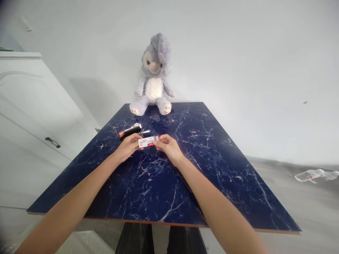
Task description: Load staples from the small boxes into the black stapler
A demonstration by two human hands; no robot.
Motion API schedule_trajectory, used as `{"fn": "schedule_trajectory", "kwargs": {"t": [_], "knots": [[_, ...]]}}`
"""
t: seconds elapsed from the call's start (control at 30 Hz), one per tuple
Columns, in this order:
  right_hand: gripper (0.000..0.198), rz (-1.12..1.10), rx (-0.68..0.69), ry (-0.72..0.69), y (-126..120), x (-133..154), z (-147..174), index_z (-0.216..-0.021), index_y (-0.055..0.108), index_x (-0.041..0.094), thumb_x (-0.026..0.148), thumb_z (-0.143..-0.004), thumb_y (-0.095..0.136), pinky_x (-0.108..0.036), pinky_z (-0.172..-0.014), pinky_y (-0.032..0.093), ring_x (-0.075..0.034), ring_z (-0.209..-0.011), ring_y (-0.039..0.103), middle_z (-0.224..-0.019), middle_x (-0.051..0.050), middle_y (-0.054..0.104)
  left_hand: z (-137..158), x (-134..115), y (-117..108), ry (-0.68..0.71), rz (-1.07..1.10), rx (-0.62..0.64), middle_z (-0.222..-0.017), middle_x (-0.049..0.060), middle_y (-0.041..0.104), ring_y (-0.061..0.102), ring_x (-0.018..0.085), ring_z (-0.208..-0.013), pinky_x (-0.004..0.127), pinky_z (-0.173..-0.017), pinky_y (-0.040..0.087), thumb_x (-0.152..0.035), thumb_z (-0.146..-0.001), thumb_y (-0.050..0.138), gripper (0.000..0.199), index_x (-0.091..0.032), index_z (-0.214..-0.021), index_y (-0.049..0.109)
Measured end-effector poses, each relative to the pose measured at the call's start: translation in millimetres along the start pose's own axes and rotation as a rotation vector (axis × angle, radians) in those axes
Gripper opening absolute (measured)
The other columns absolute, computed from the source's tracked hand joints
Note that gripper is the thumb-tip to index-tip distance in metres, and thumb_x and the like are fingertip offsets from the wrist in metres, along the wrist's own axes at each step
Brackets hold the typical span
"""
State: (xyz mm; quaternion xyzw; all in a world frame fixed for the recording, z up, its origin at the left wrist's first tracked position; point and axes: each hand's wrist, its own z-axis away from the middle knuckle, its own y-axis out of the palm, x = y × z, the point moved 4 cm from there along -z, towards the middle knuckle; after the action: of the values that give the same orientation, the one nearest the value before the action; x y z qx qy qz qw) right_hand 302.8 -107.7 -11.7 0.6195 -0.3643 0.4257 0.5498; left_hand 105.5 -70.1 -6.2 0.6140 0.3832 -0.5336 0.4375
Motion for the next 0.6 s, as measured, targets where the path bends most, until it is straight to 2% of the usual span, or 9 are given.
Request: {"fn": "schedule_trajectory", "kwargs": {"t": [0.13, 0.27, 0.4, 0.6], "knots": [[0.033, 0.060, -0.090, -0.026, -4.9, 0.5, -2.7, -0.091, 0.065, 0.020, 0.042, -0.071, 0.082, -0.029, -0.079, 0.056, -0.013, -0.074, 0.066, -0.087, -0.002, 0.072, -0.5, -0.1, 0.2, -0.004, 0.036, -0.050, -0.091, 0.004, 0.072, 0.068, 0.017, -0.083, 0.028, -0.067, 0.056, -0.036, -0.067, 0.086, 0.035, -0.016, -0.086, 0.064], [0.031, 0.203, -0.169, -0.092, -8.3, -0.7, -4.6, -0.092, 0.070, 0.019, 0.045, -0.075, 0.078, -0.030, -0.076, 0.057, -0.015, -0.073, 0.068, -0.085, -0.004, 0.073, 0.2, -0.3, 0.6, -0.019, 0.054, -0.052, -0.091, 0.004, 0.072, 0.068, 0.017, -0.082, 0.028, -0.068, 0.057, -0.036, -0.065, 0.087, 0.037, -0.016, -0.086, 0.064], [0.033, 0.202, -0.236, -0.123, -8.4, -1.3, -3.1, -0.094, 0.071, 0.019, 0.047, -0.077, 0.075, -0.031, -0.074, 0.060, -0.017, -0.074, 0.069, -0.087, -0.005, 0.074, -0.9, 3.2, -0.9, -0.025, 0.062, -0.046, -0.093, 0.003, 0.072, 0.069, 0.016, -0.084, 0.028, -0.070, 0.058, -0.035, -0.068, 0.086, 0.035, -0.017, -0.087, 0.063], [0.031, 0.217, -0.234, -0.147, -4.5, -0.7, -0.9, -0.093, 0.071, 0.020, 0.047, -0.077, 0.074, -0.032, -0.073, 0.060, -0.018, -0.074, 0.070, -0.089, -0.005, 0.075, -1.5, 6.1, -0.8, -0.035, 0.063, -0.051, -0.096, 0.004, 0.072, 0.069, 0.017, -0.087, 0.028, -0.071, 0.058, -0.033, -0.071, 0.084, 0.031, -0.017, -0.087, 0.063]]}}
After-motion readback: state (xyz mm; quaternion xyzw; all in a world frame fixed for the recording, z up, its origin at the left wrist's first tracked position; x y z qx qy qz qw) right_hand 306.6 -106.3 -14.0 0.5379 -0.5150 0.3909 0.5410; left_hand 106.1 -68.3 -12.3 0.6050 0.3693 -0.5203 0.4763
